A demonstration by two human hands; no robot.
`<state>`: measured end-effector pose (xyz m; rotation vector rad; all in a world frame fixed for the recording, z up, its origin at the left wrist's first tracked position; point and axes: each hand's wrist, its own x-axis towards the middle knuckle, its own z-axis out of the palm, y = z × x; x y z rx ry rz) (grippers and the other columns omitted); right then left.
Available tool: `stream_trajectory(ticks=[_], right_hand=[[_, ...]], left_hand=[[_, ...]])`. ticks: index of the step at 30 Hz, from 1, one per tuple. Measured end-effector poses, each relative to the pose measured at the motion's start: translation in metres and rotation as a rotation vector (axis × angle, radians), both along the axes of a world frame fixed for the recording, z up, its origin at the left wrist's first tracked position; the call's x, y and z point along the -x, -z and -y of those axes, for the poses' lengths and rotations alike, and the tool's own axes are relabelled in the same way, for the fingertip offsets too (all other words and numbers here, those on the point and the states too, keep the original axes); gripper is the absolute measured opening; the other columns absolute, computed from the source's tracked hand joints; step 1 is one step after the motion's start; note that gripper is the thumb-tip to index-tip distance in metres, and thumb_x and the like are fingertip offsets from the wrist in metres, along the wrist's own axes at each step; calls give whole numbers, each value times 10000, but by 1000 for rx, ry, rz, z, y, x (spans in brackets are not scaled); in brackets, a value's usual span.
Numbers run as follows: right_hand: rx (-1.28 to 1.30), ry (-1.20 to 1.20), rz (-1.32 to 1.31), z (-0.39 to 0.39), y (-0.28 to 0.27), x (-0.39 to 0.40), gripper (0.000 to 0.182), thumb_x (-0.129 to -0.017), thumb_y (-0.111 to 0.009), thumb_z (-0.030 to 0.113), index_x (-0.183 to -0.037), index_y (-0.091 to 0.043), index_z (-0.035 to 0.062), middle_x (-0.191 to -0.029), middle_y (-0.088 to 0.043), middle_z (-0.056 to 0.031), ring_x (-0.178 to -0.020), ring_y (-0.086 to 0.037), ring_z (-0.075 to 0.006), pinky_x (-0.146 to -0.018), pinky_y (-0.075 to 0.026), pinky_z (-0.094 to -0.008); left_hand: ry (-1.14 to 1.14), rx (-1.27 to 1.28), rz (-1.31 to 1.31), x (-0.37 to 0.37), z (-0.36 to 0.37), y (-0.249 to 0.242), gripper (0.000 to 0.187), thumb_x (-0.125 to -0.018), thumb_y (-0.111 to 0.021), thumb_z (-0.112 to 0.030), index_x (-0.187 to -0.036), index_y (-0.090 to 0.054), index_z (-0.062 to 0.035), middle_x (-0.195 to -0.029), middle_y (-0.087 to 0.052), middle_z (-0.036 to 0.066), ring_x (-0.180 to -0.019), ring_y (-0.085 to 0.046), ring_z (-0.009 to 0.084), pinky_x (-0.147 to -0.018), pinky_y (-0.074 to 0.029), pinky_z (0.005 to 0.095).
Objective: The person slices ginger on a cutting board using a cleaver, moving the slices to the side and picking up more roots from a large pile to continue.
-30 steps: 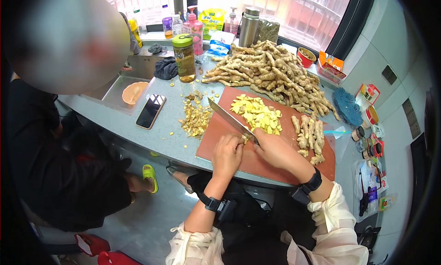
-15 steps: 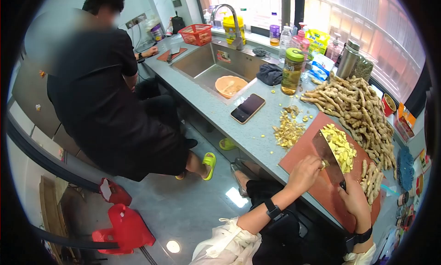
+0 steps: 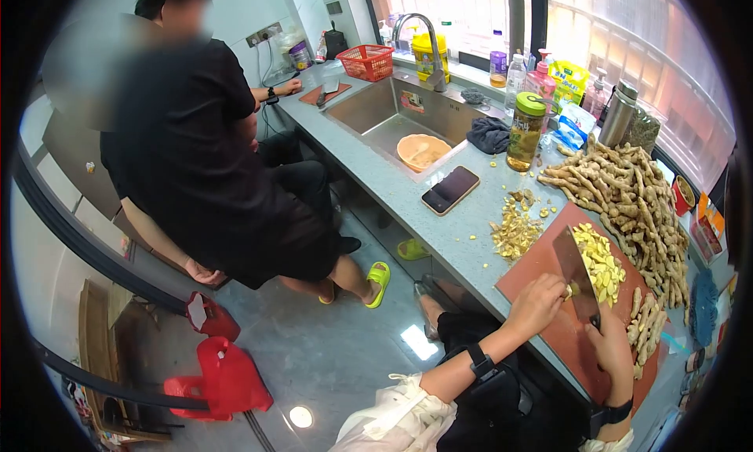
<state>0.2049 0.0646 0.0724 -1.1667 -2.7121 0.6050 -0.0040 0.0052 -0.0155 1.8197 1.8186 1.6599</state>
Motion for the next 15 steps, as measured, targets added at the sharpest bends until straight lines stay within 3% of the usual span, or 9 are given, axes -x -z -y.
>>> stream_trajectory(ticks=[2,3,4,6,15], right_hand=[[-4,-78,-240,-3,11,-19,365,-903,-660,70,-1225,-512,-17,-778,-591,-211,-652,-611,-408,-621,-512,-465],[418,238,-301,10,-2,-18,391,-922,-626,58,-1292,-517,-4,-767,-569,-108,-517,-555,-218,-489,-480,-349],[422,234,-299,11,2,-19,391,-922,-626,58,-1292,-517,-4,-767,-569,-108,-517,-555,-218,-489,-480,-349],[651,376,-612,17,18,-27,392,-940,-589,48,-1322,-513,2,-746,-543,-35,-487,-508,-95,-431,-438,-257],[637,358,-831,21,53,-40,379,-957,-583,56,-1323,-506,-8,-731,-539,-23,-495,-505,-93,-439,-454,-237]], left_hand=[[21,25,14,0,0,-1,104,-841,-698,-43,-919,-630,-35,-1054,-667,94,-1034,-627,321,-884,-521,428],[17,29,13,0,0,-1,104,-841,-698,-43,-919,-630,-35,-1054,-667,94,-1034,-627,321,-884,-521,428],[19,18,33,-1,0,-2,100,-847,-697,-46,-921,-631,-38,-1052,-667,89,-1036,-628,318,-883,-520,429],[13,9,55,-1,0,-2,96,-852,-696,-49,-923,-632,-41,-1050,-667,85,-1038,-628,315,-882,-518,429],[31,14,69,-1,-1,-3,97,-859,-686,-32,-937,-630,-44,-1026,-669,74,-1010,-639,311,-870,-519,427]])
